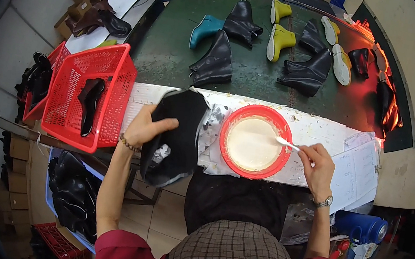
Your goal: Apply adhesive to the edges of black shoe uppers using a brush and a bowl of glue.
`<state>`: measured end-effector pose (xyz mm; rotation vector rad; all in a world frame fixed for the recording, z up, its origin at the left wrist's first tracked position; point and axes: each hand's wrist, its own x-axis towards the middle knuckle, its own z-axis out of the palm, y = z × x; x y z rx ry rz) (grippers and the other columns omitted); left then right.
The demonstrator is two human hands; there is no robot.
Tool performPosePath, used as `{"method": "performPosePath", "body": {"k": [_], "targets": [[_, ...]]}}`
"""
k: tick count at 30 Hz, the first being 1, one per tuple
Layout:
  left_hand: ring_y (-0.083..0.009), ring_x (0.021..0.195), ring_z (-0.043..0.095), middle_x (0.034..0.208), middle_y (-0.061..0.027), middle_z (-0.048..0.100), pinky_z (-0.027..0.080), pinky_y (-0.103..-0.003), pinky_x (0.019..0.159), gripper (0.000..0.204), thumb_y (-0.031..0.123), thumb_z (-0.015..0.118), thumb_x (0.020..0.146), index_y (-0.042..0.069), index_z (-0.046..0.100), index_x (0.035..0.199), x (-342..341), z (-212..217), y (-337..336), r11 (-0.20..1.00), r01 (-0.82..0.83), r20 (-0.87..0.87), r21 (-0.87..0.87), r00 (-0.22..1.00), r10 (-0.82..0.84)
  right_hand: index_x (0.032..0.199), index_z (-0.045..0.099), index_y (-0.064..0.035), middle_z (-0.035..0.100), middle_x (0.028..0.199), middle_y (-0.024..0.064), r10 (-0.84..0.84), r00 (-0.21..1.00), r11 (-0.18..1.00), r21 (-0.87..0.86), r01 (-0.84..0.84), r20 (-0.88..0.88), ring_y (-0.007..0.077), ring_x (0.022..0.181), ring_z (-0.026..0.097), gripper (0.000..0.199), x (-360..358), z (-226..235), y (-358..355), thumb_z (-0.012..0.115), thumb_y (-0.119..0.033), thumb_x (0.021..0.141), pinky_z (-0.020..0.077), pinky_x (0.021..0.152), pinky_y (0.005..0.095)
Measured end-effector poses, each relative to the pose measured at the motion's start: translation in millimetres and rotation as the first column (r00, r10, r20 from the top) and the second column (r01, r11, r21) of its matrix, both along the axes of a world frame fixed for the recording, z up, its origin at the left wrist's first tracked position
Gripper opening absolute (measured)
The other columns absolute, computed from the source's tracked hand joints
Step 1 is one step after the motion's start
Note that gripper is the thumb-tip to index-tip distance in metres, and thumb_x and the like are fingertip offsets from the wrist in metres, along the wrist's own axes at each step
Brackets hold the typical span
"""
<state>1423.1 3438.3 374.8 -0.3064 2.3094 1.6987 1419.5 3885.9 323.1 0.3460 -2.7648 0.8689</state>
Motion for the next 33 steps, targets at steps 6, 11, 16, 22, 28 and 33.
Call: {"method": "performPosePath", "body": {"k": [6, 11, 16, 22, 28, 33], "targets": [[-0.0083, 0.075, 0.064, 0.085, -0.0027, 0.072, 0.051, -0.023, 0.069, 0.024, 0.010, 0.080, 0.081, -0.003, 0.072, 0.099, 1.1, 8.4, 49.5, 0.930, 0.298, 0.230, 0.218, 0.910, -0.345, 0.097, 0.079, -0.0126, 0.068, 0.086, 0.0002, 0.342, 0.911, 0.881, -0.257, -0.397, -0.232, 0.0162, 0.080, 0.062, 0.017, -31.3, 51.6, -48.8, 0.081, -0.015, 0.080, 0.0401, 0.080, 0.0323], [-0.0062, 0.072, 0.062, 0.080, -0.0016, 0.070, 0.048, -0.021, 0.063, 0.019, 0.011, 0.080, 0.082, -0.002, 0.072, 0.094, 1.8, 16.2, 61.3, 0.907, 0.351, 0.138, 0.233, 0.911, -0.388, 0.097, 0.080, -0.0126, 0.067, 0.083, 0.0000, 0.432, 0.844, 0.838, -0.204, -0.506, -0.319, 0.0139, 0.082, 0.060, 0.020, -51.3, 44.1, -62.4, 0.083, -0.012, 0.077, 0.0373, 0.082, 0.0316], [-0.0084, 0.078, 0.066, 0.084, -0.0038, 0.072, 0.053, -0.023, 0.072, 0.014, 0.006, 0.075, 0.085, -0.003, 0.073, 0.095, 9.7, 31.5, 60.8, 0.958, 0.108, 0.083, 0.264, 0.988, -0.134, 0.096, 0.080, -0.0122, 0.068, 0.083, -0.0002, 0.342, 0.882, 0.874, -0.236, -0.426, -0.325, 0.0137, 0.082, 0.060, 0.020, -43.8, 35.8, -67.1, 0.084, -0.014, 0.076, 0.0362, 0.082, 0.0314], [-0.0072, 0.075, 0.063, 0.083, -0.0024, 0.072, 0.051, -0.023, 0.068, 0.012, 0.007, 0.073, 0.089, -0.004, 0.073, 0.094, 13.7, 20.7, 56.7, 0.977, -0.022, -0.134, 0.212, 0.990, 0.051, 0.096, 0.080, -0.0117, 0.067, 0.085, 0.0000, 0.307, 0.905, 0.880, -0.274, -0.388, -0.295, 0.0142, 0.082, 0.060, 0.019, -31.0, 27.5, -77.7, 0.084, -0.014, 0.078, 0.0363, 0.082, 0.0319], [-0.0073, 0.073, 0.062, 0.083, -0.0019, 0.072, 0.050, -0.026, 0.067, 0.015, 0.008, 0.071, 0.089, -0.006, 0.072, 0.096, 5.2, 4.2, 50.7, 0.987, -0.164, -0.315, 0.001, 0.936, 0.155, 0.096, 0.079, -0.0136, 0.066, 0.086, -0.0023, 0.359, 0.903, 0.860, -0.293, -0.418, -0.235, 0.0107, 0.075, 0.058, 0.017, -31.1, 17.9, -88.8, 0.083, -0.019, 0.080, 0.0387, 0.071, 0.0317], [-0.0285, 0.095, 0.071, 0.102, -0.0192, 0.074, 0.054, -0.037, 0.085, 0.044, 0.022, 0.072, 0.089, -0.003, 0.063, 0.124, -22.7, -34.4, 10.6, 0.909, -0.245, -0.464, -0.337, 0.883, 0.066, 0.083, 0.074, -0.0104, 0.064, 0.083, 0.0038, 0.178, 0.981, 0.984, 0.042, -0.175, -0.072, 0.0199, 0.077, 0.063, 0.004, -39.6, -1.3, -79.0, 0.074, -0.015, 0.083, 0.0507, 0.065, 0.0384]]}}
